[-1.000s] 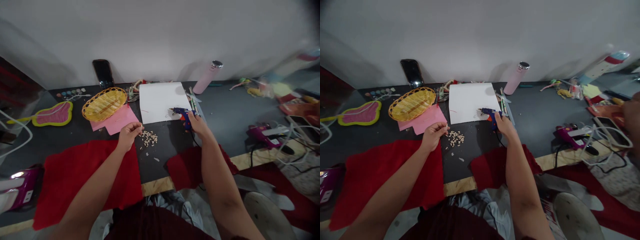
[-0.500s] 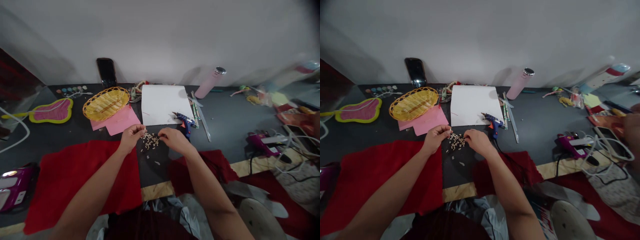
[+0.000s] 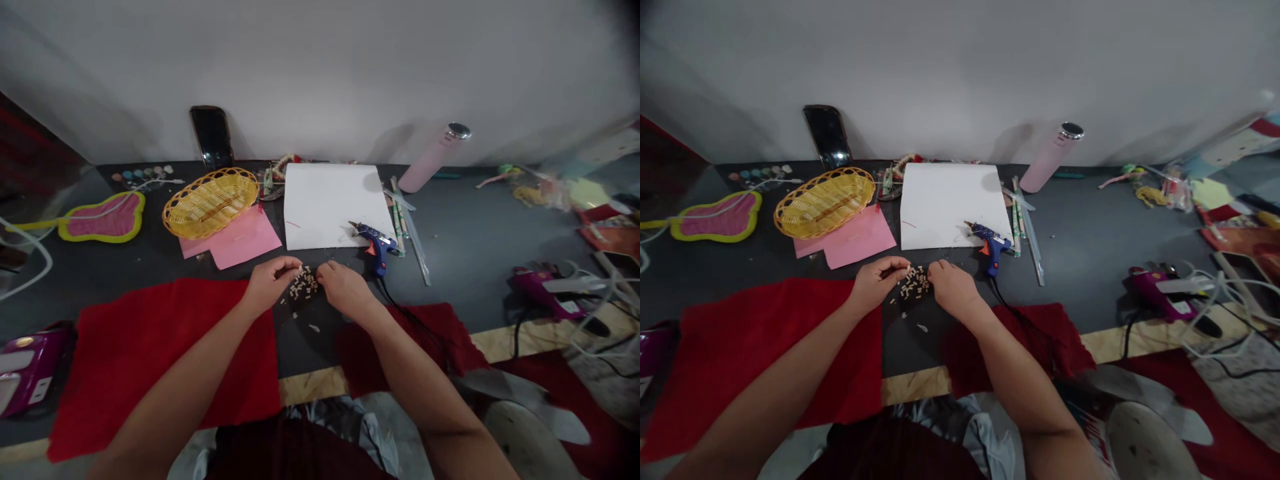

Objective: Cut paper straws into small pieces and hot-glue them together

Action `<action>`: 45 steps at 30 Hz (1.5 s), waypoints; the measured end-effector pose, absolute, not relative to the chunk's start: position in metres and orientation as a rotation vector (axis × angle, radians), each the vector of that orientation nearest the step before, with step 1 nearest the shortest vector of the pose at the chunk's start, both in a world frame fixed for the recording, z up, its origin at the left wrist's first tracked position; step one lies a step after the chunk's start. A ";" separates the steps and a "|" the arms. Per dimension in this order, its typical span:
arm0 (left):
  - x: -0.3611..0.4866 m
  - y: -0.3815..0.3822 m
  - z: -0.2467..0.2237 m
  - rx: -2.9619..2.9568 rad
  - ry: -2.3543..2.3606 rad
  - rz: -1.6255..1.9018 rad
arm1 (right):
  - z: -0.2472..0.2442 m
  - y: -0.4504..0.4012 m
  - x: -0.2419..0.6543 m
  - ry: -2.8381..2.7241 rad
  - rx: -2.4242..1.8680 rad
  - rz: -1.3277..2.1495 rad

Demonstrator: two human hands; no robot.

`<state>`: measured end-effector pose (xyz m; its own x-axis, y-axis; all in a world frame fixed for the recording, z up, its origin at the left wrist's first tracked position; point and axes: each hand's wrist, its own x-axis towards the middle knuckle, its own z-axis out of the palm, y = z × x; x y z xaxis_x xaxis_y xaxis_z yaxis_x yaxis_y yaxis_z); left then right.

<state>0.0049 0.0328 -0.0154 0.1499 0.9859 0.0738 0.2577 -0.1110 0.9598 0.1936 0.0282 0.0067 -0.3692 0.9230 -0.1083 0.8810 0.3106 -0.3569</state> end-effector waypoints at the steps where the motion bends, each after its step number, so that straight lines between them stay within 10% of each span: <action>1: 0.006 0.032 -0.015 1.557 1.261 1.044 | 0.006 0.028 0.193 -2.356 -1.646 0.604; 10: 0.010 0.022 -0.009 1.839 1.341 1.111 | 0.002 0.022 0.176 -1.541 -1.255 1.277; 45: 0.009 0.023 -0.014 1.926 1.316 1.138 | -0.008 0.022 0.171 -1.409 -1.194 1.462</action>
